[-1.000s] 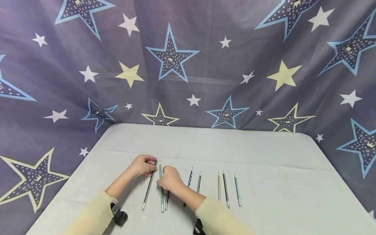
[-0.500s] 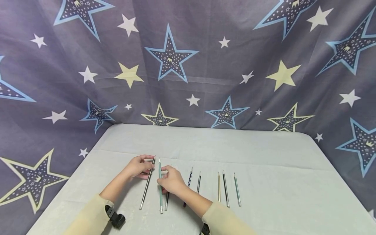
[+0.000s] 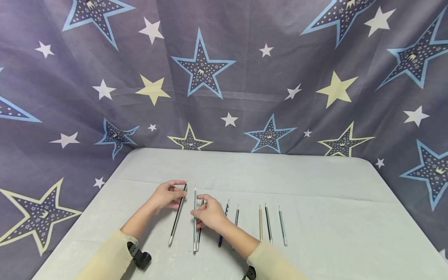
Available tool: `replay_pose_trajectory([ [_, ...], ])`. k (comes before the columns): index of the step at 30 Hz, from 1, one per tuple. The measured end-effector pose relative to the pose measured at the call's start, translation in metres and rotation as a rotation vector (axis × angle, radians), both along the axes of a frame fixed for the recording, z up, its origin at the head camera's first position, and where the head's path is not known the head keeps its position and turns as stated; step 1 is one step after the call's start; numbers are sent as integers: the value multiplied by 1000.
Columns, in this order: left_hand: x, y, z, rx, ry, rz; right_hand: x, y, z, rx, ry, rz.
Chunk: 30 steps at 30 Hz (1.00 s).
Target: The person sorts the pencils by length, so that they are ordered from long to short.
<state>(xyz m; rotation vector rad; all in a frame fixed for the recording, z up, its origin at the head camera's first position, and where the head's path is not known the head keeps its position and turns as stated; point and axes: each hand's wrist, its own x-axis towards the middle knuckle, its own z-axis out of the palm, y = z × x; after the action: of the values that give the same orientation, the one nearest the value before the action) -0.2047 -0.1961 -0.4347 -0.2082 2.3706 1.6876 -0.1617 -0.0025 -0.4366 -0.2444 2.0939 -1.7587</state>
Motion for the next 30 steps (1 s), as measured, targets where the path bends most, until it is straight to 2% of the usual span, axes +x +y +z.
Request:
replay_pose_trajectory([
  [8, -14, 10, 9, -32, 48, 0, -1, 10, 9, -21, -2, -7],
  [16, -31, 18, 19, -35, 85, 9, -5, 20, 11, -2, 28, -17],
  [24, -50, 19, 31, -45, 122, 44, -4, 28, 14, -23, 25, -20],
  [30, -67, 18, 34, -94, 185, 56, -3, 31, 14, -47, 13, -28],
])
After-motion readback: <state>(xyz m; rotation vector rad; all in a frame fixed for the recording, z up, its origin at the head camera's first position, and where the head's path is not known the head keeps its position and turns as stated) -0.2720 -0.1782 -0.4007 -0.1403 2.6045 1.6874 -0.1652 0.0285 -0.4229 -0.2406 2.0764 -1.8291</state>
